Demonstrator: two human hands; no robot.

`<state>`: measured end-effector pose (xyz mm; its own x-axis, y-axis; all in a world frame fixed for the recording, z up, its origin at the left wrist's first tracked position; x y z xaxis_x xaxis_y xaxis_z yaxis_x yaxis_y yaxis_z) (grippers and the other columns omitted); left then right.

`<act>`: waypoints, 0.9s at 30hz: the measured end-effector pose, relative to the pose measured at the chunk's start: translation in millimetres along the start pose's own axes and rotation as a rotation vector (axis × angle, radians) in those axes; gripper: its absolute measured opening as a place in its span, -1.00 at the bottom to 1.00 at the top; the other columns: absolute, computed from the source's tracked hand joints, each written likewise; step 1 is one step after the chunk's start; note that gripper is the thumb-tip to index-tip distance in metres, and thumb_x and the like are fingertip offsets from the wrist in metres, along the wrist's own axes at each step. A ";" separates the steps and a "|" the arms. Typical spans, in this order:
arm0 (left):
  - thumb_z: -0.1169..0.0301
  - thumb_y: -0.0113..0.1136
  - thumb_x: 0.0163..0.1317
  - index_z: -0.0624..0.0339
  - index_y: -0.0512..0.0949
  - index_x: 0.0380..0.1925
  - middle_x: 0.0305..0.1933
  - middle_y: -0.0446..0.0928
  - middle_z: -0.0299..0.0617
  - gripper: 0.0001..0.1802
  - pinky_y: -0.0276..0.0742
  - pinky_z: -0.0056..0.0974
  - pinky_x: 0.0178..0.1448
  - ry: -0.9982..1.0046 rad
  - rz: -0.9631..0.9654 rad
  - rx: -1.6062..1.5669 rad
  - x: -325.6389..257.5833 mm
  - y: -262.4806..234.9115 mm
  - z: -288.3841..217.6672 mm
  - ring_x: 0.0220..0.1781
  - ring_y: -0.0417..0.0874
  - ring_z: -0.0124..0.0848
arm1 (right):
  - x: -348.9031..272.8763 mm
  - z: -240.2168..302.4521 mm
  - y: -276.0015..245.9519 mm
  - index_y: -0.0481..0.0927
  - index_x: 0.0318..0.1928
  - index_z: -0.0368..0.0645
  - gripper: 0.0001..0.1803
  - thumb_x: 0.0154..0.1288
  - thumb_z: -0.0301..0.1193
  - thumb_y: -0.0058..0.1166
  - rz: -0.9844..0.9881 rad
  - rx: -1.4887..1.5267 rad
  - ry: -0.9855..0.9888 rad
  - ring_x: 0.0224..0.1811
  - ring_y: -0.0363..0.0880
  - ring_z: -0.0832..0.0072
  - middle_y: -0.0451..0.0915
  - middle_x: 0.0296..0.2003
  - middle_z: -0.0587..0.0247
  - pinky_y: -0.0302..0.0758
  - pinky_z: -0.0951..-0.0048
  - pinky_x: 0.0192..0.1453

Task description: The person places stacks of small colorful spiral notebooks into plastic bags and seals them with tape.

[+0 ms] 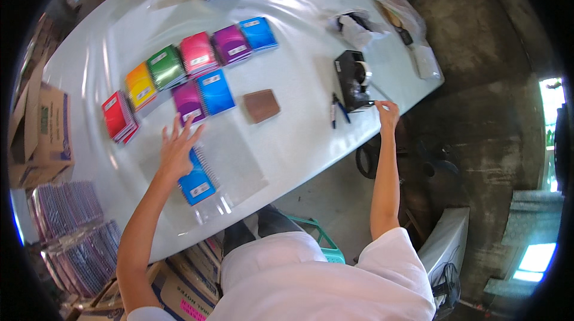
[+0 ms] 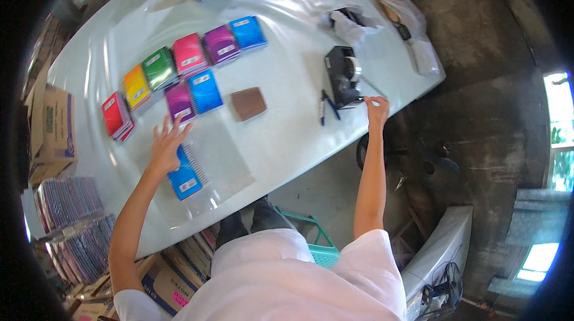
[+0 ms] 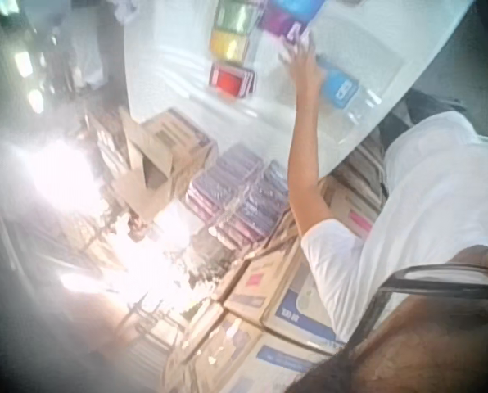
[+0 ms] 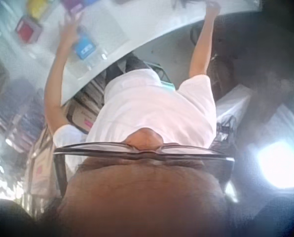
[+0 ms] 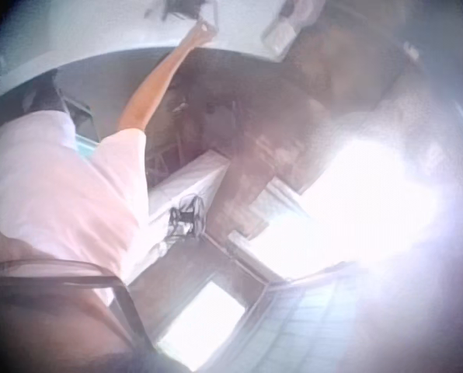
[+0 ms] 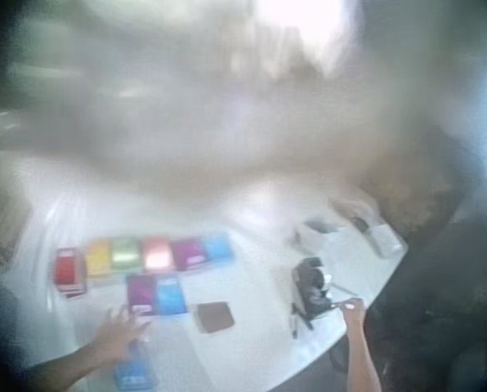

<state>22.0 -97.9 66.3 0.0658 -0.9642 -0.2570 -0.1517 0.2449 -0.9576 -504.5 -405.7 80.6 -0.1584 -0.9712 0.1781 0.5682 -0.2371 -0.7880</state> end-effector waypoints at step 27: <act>0.38 0.63 -0.79 -0.36 -0.01 0.44 0.56 -0.15 -0.26 0.55 -0.10 0.37 0.44 -0.070 0.053 -0.156 -6.7 11.2 40.4 0.57 -0.24 0.02 | -106.8 87.2 105.5 0.68 -0.48 -0.22 -0.77 0.11 -0.30 0.31 0.771 -0.007 -0.240 -0.49 0.50 0.52 0.61 -0.55 0.28 0.42 0.45 -0.32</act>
<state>59.7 -84.5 52.1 0.1212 -0.9396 -0.3200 -0.3078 0.2709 -0.9121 -357.2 -329.0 29.8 0.4547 -0.8400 -0.2961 0.4415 0.5013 -0.7442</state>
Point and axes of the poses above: each hand's wrist, its own x-axis towards the middle knuckle, its own y-axis out of the palm, z = x × y, the point moved 5 cm from there along x, towards the middle knuckle
